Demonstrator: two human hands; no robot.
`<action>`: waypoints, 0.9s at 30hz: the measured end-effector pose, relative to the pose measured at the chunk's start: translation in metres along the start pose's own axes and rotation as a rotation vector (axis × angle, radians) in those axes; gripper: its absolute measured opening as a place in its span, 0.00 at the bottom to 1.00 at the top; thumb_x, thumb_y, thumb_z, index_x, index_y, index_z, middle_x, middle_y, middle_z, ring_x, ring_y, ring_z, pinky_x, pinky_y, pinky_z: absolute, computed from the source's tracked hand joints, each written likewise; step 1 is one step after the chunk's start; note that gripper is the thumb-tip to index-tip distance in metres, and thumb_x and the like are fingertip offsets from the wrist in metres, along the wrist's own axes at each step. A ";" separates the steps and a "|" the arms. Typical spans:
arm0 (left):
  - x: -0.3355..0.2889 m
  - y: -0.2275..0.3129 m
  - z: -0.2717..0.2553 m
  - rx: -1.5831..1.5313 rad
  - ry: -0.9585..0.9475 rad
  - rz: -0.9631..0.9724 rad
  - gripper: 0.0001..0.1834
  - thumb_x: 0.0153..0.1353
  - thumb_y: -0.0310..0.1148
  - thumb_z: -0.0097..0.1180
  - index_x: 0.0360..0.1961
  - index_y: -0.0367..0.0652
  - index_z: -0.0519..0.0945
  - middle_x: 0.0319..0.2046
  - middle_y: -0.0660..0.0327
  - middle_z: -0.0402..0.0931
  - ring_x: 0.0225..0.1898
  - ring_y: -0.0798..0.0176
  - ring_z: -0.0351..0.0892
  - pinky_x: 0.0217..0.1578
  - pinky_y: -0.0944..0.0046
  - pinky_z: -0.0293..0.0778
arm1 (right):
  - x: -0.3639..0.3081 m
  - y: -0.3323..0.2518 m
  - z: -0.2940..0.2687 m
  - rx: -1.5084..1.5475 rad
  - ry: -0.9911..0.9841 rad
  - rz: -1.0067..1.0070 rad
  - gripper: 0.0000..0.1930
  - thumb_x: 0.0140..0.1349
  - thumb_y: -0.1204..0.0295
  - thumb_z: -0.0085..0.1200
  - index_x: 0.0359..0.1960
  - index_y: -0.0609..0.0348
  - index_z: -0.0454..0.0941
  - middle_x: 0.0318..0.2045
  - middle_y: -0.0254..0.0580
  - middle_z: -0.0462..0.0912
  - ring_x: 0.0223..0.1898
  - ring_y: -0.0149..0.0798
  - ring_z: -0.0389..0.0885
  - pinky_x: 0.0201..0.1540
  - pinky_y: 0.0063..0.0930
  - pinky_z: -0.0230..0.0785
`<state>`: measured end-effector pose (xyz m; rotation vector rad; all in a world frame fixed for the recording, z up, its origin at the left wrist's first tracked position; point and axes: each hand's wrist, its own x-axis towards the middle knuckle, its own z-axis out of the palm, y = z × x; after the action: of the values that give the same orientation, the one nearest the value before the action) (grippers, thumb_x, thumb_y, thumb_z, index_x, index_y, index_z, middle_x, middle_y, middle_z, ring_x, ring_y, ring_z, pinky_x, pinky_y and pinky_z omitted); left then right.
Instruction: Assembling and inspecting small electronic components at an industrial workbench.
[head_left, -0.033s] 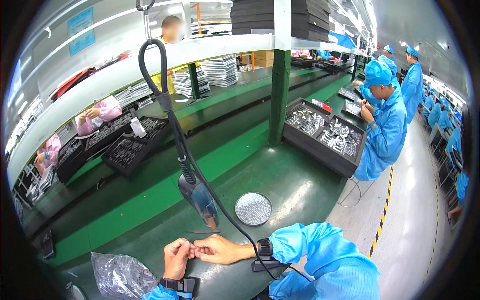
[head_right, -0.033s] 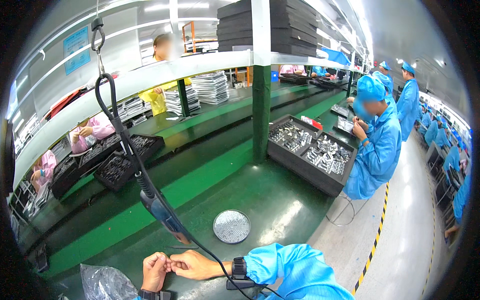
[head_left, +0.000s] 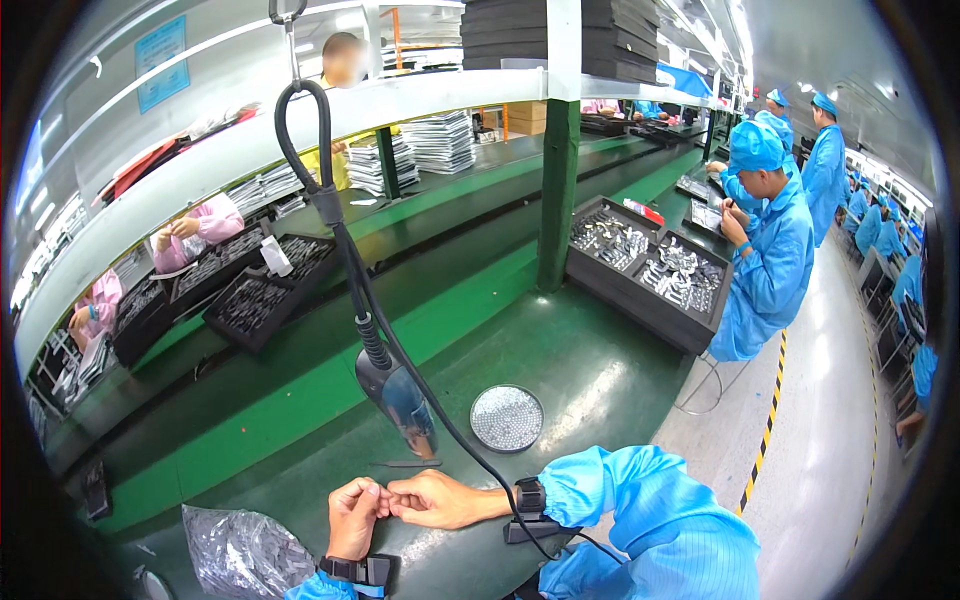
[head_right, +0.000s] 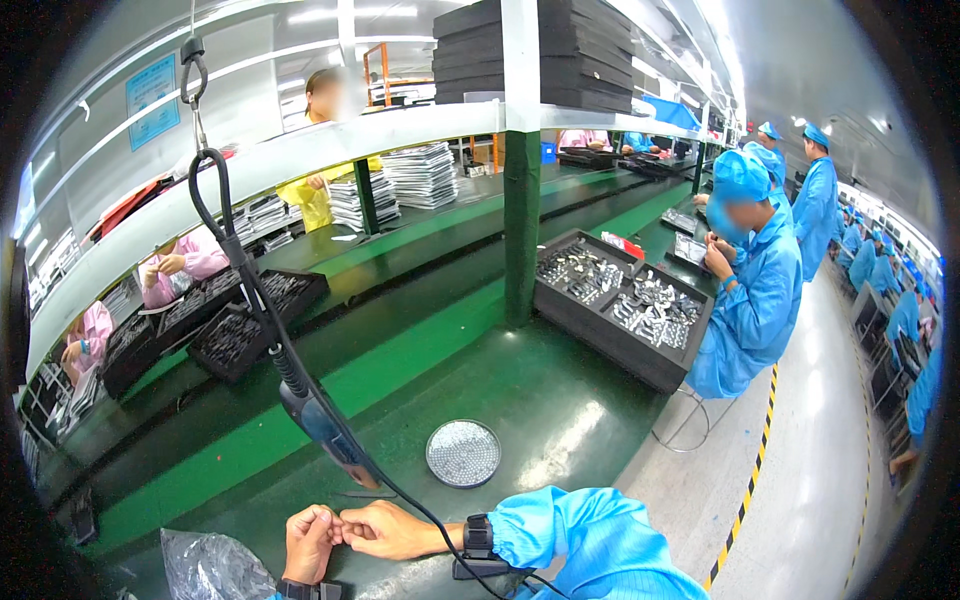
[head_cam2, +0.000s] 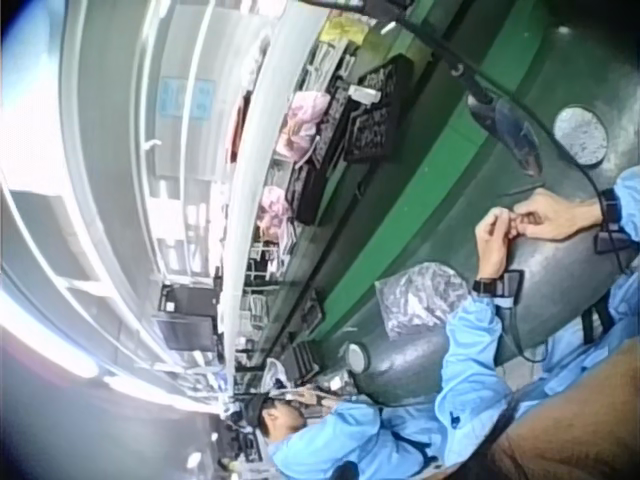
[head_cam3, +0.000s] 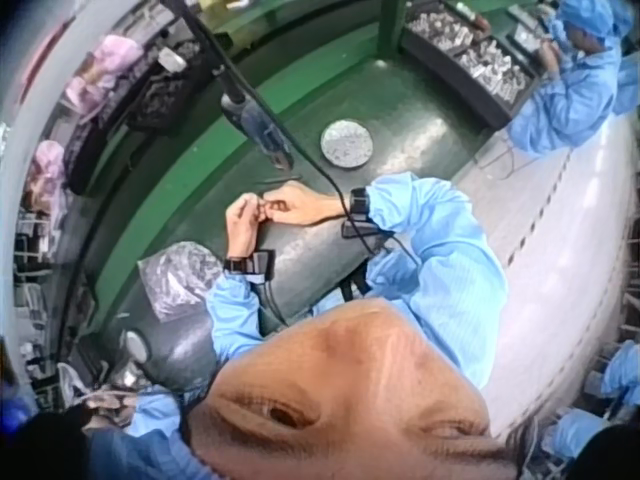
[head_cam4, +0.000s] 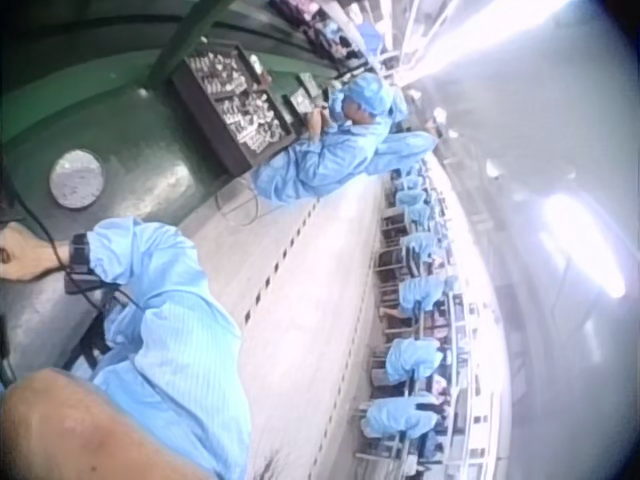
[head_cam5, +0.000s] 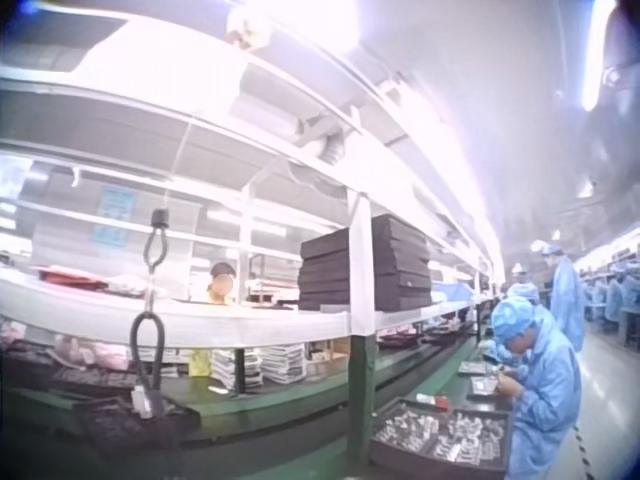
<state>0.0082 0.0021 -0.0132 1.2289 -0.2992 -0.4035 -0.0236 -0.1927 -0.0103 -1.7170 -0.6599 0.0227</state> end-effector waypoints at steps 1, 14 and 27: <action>0.000 0.000 0.000 -0.006 0.004 -0.007 0.11 0.68 0.32 0.55 0.31 0.35 0.80 0.27 0.61 0.79 0.26 0.72 0.73 0.31 0.71 0.70 | 0.000 0.001 0.000 0.000 0.002 -0.001 0.08 0.60 0.71 0.55 0.36 0.63 0.76 0.21 0.37 0.77 0.21 0.30 0.73 0.25 0.28 0.66; 0.000 0.001 0.001 -0.008 0.002 -0.004 0.12 0.68 0.33 0.56 0.30 0.36 0.79 0.25 0.62 0.76 0.25 0.72 0.72 0.29 0.72 0.69 | 0.001 0.003 0.002 0.024 0.025 -0.006 0.08 0.60 0.70 0.56 0.34 0.63 0.76 0.20 0.36 0.77 0.20 0.29 0.72 0.24 0.26 0.65; -0.006 0.013 0.006 0.024 -0.027 -0.076 0.06 0.70 0.30 0.54 0.38 0.37 0.79 0.29 0.66 0.76 0.29 0.74 0.73 0.32 0.74 0.69 | -0.001 0.005 0.005 0.021 0.069 -0.043 0.07 0.60 0.71 0.55 0.32 0.64 0.76 0.17 0.36 0.75 0.18 0.30 0.71 0.23 0.26 0.63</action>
<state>0.0020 0.0034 0.0009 1.2619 -0.2813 -0.4834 -0.0246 -0.1896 -0.0162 -1.6758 -0.6431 -0.0598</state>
